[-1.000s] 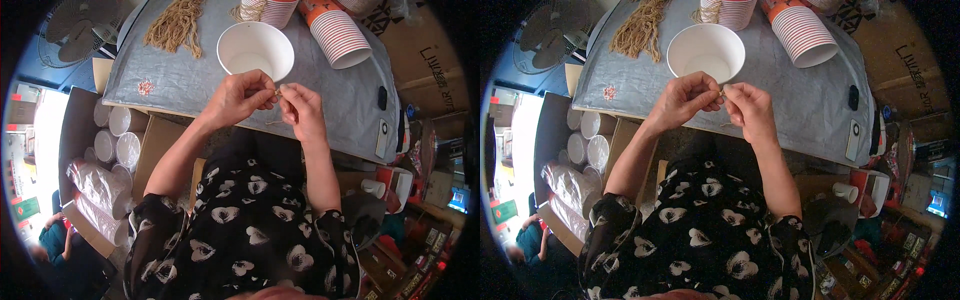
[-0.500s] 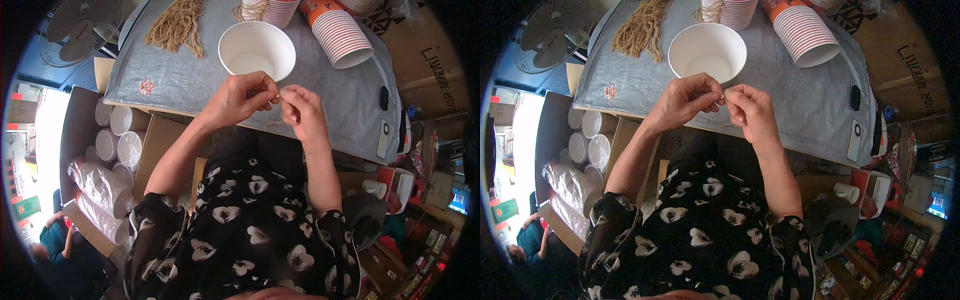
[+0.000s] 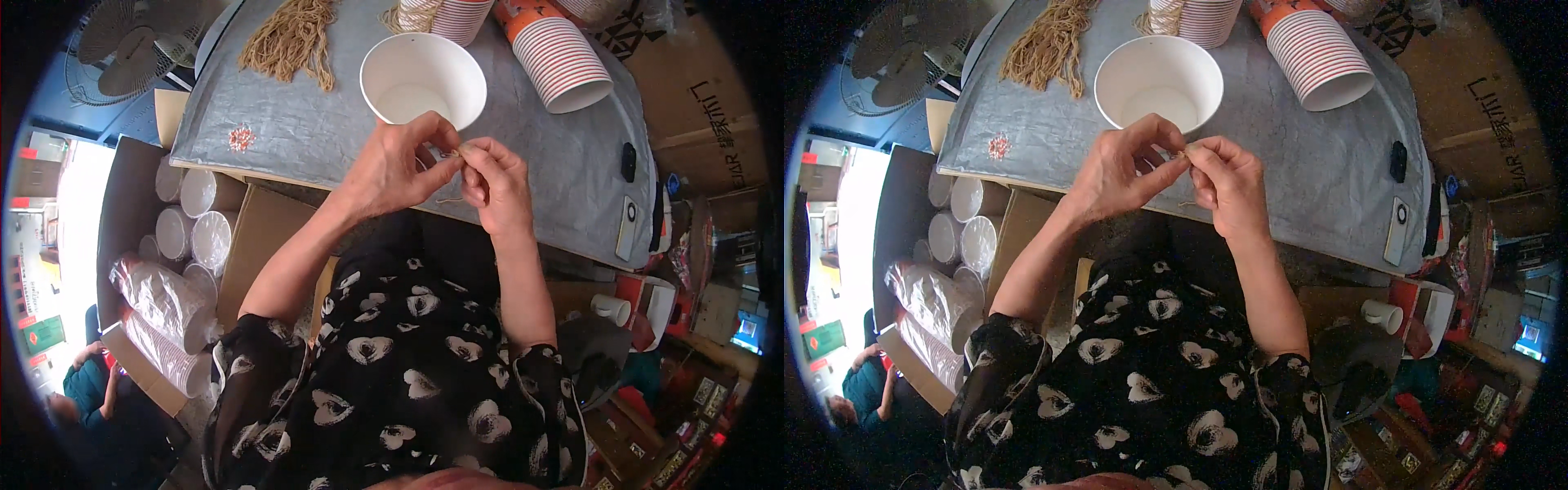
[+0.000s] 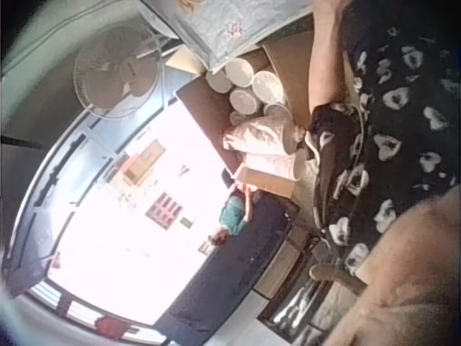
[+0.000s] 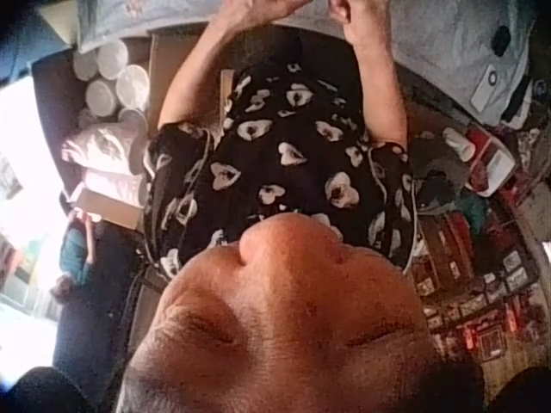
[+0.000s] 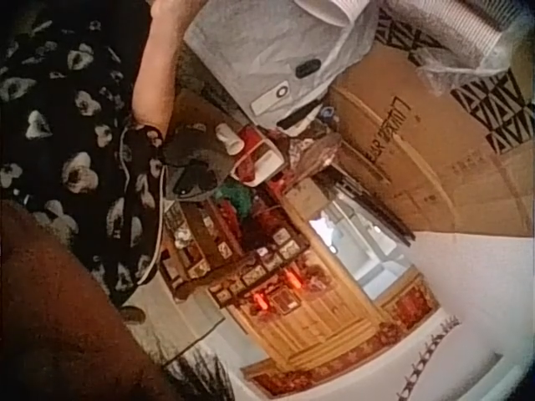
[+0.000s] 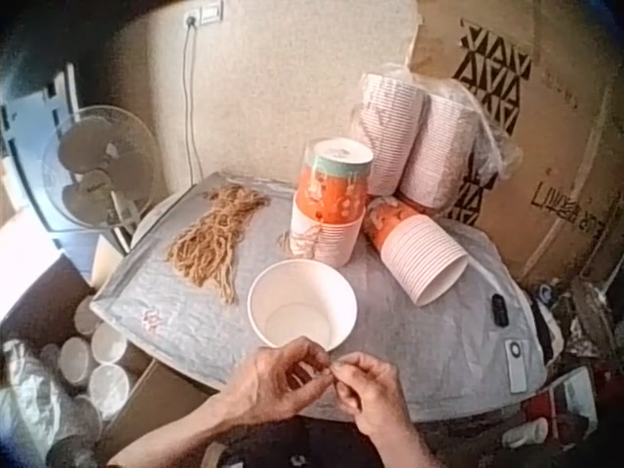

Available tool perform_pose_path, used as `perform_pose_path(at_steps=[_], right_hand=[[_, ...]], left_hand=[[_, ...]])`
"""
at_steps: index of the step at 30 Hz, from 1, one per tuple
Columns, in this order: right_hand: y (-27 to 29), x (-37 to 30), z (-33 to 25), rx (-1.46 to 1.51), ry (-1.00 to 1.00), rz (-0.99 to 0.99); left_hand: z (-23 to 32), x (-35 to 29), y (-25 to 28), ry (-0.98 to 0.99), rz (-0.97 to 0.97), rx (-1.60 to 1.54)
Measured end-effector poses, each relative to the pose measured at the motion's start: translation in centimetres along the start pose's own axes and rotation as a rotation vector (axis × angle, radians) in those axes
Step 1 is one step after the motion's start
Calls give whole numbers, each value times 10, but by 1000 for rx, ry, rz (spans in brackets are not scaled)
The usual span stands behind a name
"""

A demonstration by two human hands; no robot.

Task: Assembling paper buckets by threading string handles through pre-punched holes in the rim.

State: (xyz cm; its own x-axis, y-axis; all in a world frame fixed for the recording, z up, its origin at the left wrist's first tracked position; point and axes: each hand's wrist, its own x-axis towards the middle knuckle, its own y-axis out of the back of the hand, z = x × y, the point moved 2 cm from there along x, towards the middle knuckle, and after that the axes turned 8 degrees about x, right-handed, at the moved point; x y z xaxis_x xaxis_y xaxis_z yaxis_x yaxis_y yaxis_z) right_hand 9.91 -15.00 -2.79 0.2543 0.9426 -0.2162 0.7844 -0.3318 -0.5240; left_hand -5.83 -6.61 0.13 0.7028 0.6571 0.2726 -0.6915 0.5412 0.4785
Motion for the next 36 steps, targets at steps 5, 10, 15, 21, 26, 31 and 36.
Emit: perform_pose_path(at_steps=[5, 10, 15, 21, 26, 31, 36], right_hand=[[0, -1, -1, 6, 22, 4], [0, -1, 1, 29, 43, 9], [0, -1, -4, -26, 83, 38], [1, -3, -16, -246, 214, 52], [1, -6, -19, -390, 303, 110], [4, -7, -19, -398, 427, 159], [-2, -6, -25, -464, 484, 141]], left_hand=[[2, 0, 1, 78, -30, -39], [-11, -2, -5, 92, -18, -157], [-6, 1, -1, 56, -37, -165], [-6, 5, -3, 68, -49, -167], [-5, 4, -4, 52, -38, -196], [-2, 6, -5, 56, -51, -181], [-1, 9, -2, -37, -25, -92]])
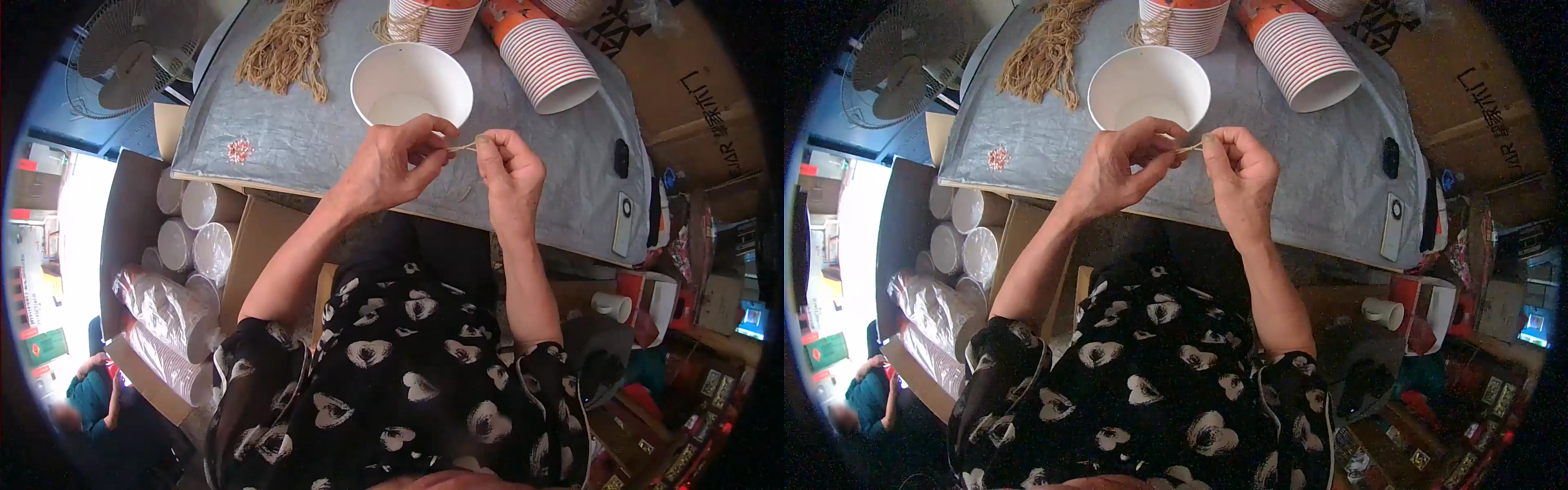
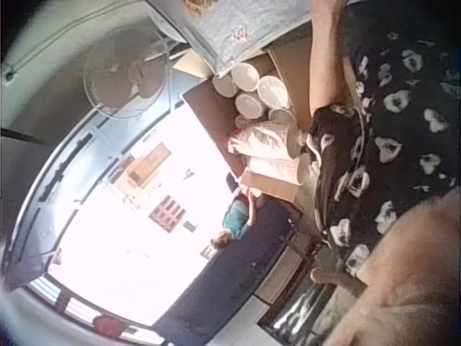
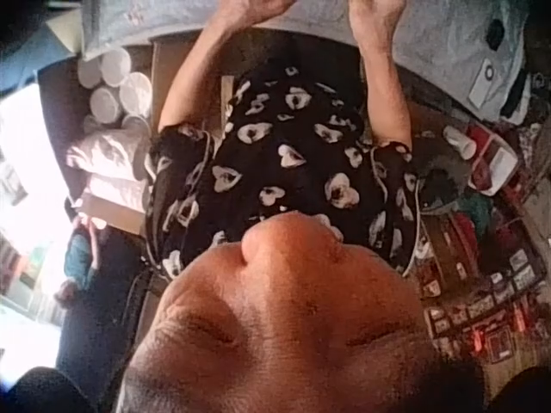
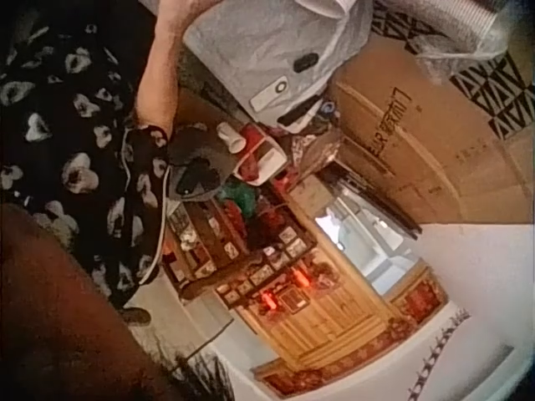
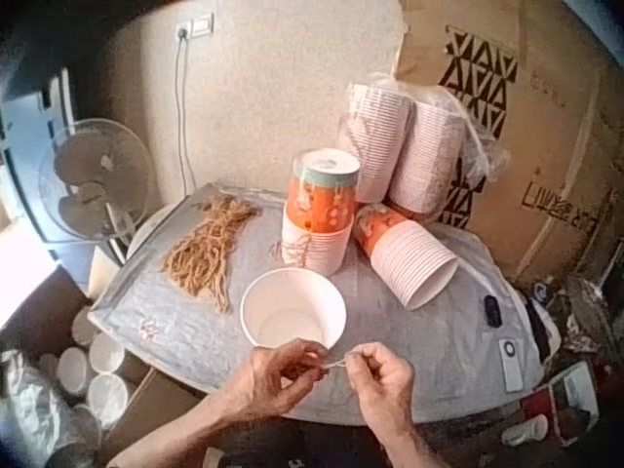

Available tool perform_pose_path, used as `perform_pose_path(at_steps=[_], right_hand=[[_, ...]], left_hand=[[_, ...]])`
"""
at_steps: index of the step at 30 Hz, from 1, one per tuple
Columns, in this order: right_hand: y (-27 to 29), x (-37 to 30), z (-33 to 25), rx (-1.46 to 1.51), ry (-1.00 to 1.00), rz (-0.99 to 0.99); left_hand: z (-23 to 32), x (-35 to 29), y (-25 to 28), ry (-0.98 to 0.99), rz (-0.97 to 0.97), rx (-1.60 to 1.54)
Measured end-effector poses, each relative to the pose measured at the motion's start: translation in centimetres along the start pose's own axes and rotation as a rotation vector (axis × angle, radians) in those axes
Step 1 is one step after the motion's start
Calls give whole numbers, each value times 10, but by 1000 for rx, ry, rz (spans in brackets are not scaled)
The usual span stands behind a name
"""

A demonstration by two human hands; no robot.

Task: Assembling paper buckets by threading string handles through pre-punched holes in the rim.

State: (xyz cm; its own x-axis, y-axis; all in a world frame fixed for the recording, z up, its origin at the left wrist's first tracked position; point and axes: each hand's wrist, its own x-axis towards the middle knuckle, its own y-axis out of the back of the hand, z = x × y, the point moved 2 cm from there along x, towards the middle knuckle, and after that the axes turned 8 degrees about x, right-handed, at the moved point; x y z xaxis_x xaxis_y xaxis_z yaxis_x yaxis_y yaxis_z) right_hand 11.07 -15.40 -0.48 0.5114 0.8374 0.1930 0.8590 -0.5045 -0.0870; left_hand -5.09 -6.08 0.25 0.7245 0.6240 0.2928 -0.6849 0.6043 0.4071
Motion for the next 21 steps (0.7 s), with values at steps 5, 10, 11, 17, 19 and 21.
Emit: perform_pose_path(at_steps=[5, 10, 11, 17, 19, 21], right_hand=[[3, 1, -15, -33, 39, -79], [14, -5, -21, -53, -39, -192], [18, -6, -21, -60, -81, -230], [42, -14, -9, 86, -182, -225], [45, -19, -14, 241, -185, -192], [52, -24, -19, 328, -167, -197]], left_hand=[[17, 7, -4, -7, 27, 72], [10, 7, -7, -157, 77, 143], [11, 6, -6, -194, 107, 190], [10, 0, -13, -295, 129, 416], [8, -1, -13, -328, 197, 459], [6, -5, -11, -268, 252, 538]])
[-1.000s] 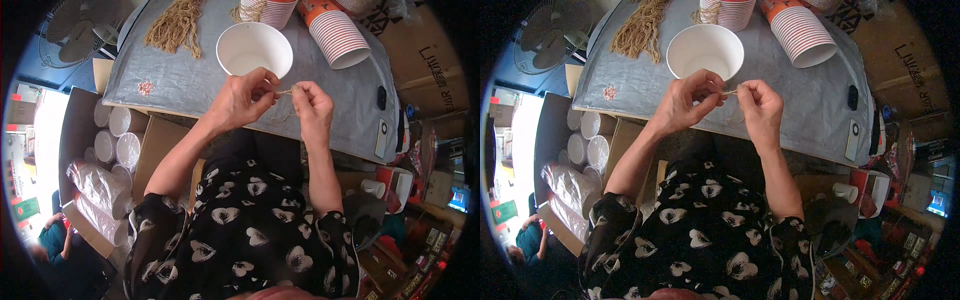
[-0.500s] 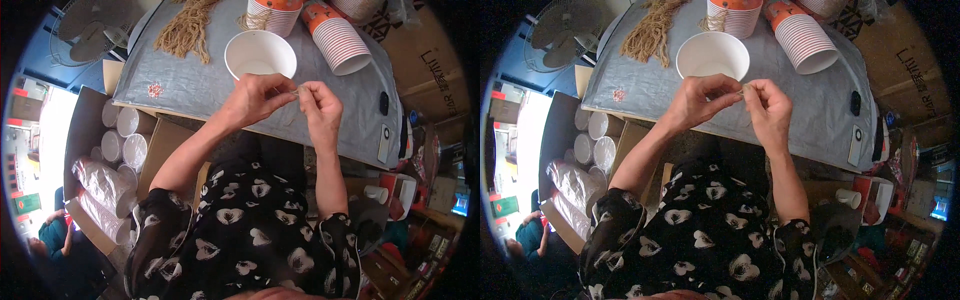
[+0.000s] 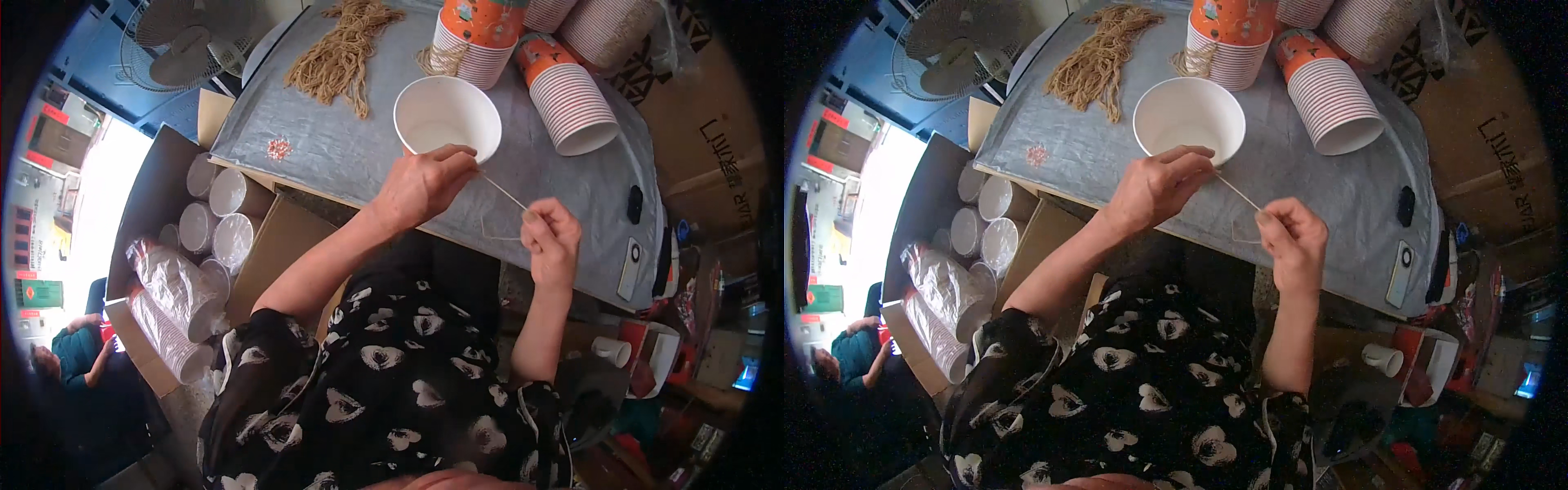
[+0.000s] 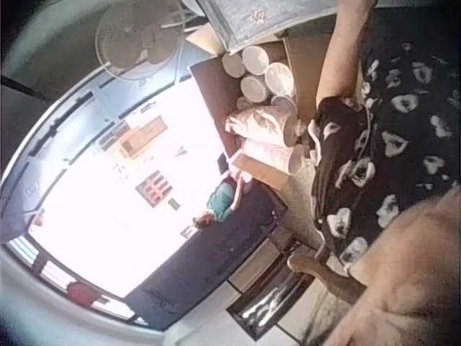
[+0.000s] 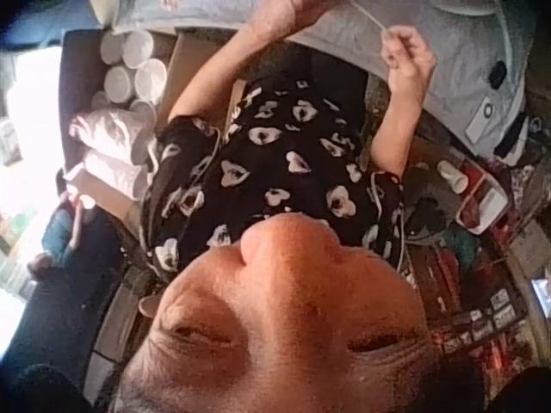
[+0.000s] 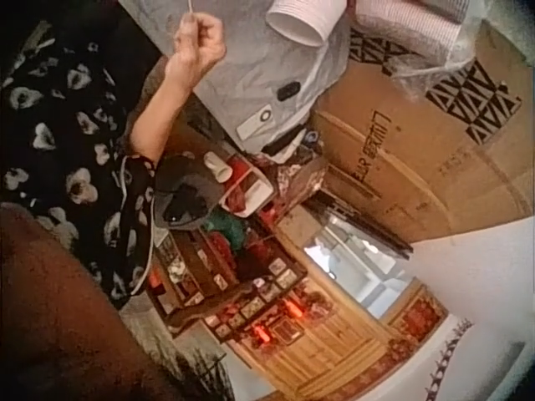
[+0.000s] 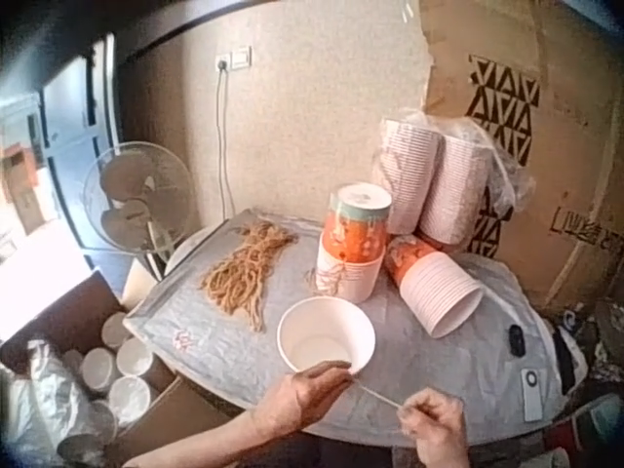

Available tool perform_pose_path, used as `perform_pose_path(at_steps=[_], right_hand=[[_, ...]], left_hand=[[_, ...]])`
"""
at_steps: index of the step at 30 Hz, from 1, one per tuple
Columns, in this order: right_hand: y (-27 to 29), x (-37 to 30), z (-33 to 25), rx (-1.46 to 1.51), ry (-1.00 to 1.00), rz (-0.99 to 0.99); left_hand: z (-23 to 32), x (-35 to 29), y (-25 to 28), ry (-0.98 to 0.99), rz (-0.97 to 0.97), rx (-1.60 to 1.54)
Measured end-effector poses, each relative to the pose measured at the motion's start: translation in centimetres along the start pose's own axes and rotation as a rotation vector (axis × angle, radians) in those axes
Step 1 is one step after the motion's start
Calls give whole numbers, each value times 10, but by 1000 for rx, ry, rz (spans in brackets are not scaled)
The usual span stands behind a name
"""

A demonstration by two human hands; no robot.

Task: Assembling paper buckets by threading string handles through pre-punched holes in the rim.

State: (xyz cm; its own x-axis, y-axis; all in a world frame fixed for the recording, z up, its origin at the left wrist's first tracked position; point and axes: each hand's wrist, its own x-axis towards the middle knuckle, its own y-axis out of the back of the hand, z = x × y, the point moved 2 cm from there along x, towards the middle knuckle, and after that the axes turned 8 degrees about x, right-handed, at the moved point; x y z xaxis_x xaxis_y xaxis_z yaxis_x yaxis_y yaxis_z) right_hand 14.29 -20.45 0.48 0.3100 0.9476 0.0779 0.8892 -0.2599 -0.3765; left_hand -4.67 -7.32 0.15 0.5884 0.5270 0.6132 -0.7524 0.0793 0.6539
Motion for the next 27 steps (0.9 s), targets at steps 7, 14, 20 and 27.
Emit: perform_pose_path(at_steps=[7, 14, 20, 27], right_hand=[[34, -24, -6, 187, 163, 87], [62, -14, -7, 253, 128, 331], [89, -18, -5, 425, 288, 317], [55, -5, 16, 887, 159, 107]], left_hand=[[4, -12, -2, 128, -67, 186], [-12, -1, -4, 311, 0, 115], [-22, 3, -10, 309, 103, 148], [46, -19, -66, 565, -364, -997]])
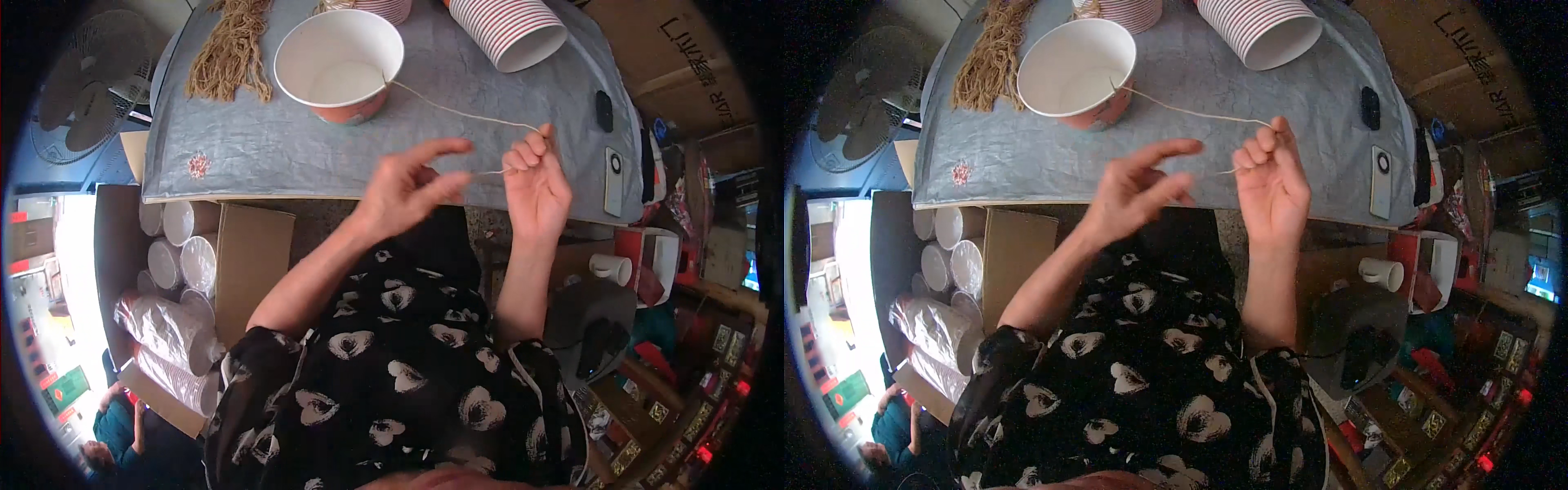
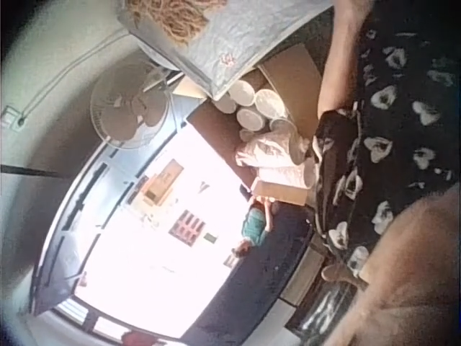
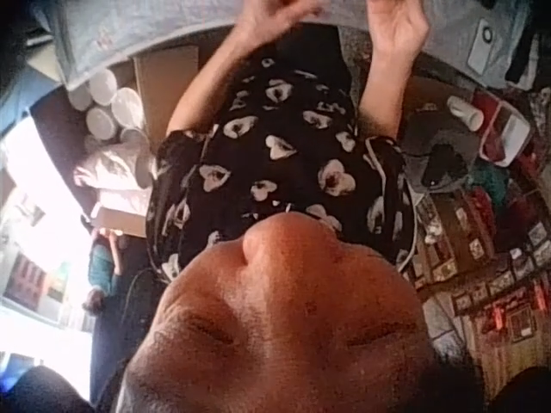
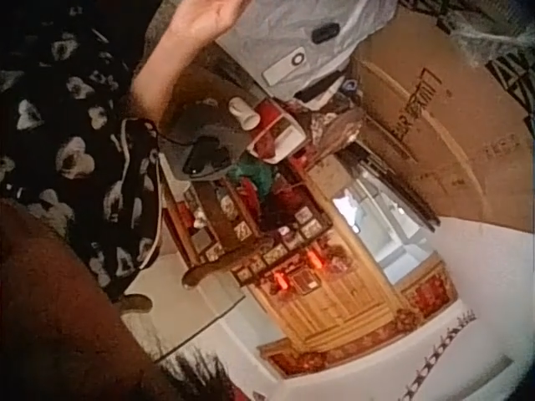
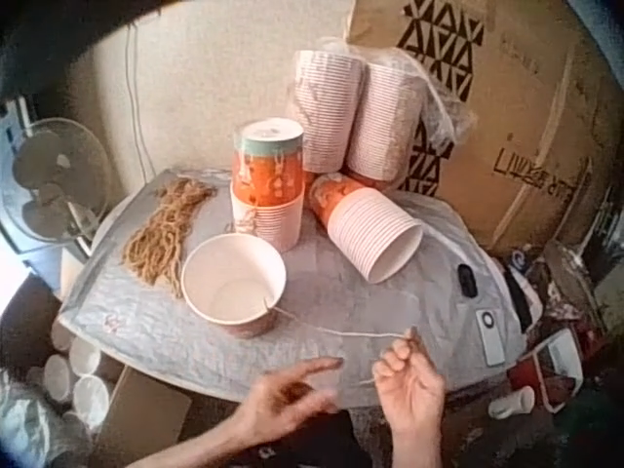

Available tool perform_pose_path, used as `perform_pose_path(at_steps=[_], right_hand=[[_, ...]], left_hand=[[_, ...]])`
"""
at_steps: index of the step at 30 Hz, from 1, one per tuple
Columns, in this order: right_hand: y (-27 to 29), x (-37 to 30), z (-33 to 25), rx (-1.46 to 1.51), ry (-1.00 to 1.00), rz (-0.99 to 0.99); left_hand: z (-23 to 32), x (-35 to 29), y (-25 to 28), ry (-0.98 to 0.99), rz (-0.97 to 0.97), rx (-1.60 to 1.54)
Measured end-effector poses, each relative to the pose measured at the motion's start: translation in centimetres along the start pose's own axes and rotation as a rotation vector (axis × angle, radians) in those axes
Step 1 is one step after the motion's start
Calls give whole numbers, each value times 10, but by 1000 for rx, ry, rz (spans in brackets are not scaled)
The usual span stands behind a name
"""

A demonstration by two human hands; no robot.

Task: Assembling paper buckets by threading string handles through pre-punched holes in the rim.

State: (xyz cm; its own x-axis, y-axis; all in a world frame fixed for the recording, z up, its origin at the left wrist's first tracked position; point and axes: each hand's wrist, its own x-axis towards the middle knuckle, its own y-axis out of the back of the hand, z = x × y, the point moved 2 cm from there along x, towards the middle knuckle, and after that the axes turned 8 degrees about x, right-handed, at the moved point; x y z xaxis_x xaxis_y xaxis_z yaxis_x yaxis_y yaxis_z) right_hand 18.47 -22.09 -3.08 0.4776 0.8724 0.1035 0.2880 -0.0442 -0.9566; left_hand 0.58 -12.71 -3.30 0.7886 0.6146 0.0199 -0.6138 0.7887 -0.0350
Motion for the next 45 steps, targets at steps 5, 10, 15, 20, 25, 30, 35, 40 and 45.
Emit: perform_pose_path(at_steps=[5, 10, 15, 20, 25, 30, 35, 40, 45], right_hand=[[-8, -6, 16, 18, -64, -16], [15, -11, 13, 4, -66, 36], [31, -12, 18, 63, -120, 61], [24, -17, 40, -866, -170, 259], [2, -25, 40, -1571, 204, -111], [0, -28, 58, -977, -459, -120], [13, -24, 60, -860, -490, -121], [18, -9, 61, -646, -383, 77], [23, 35, 28, -388, -328, 178]], left_hand=[[-21, -2, -17, 77, -84, -115], [-32, -23, 19, 151, 23, -29], [-39, -42, 45, 101, 117, 8], [-21, -46, 39, -14, 104, 265], [-3, -42, 42, -185, 60, 421], [16, -33, 43, -173, 38, 406], [20, -26, 47, -89, 74, 401], [19, -15, 43, -67, 100, 333], [60, 0, 79, 34, 102, -122]])
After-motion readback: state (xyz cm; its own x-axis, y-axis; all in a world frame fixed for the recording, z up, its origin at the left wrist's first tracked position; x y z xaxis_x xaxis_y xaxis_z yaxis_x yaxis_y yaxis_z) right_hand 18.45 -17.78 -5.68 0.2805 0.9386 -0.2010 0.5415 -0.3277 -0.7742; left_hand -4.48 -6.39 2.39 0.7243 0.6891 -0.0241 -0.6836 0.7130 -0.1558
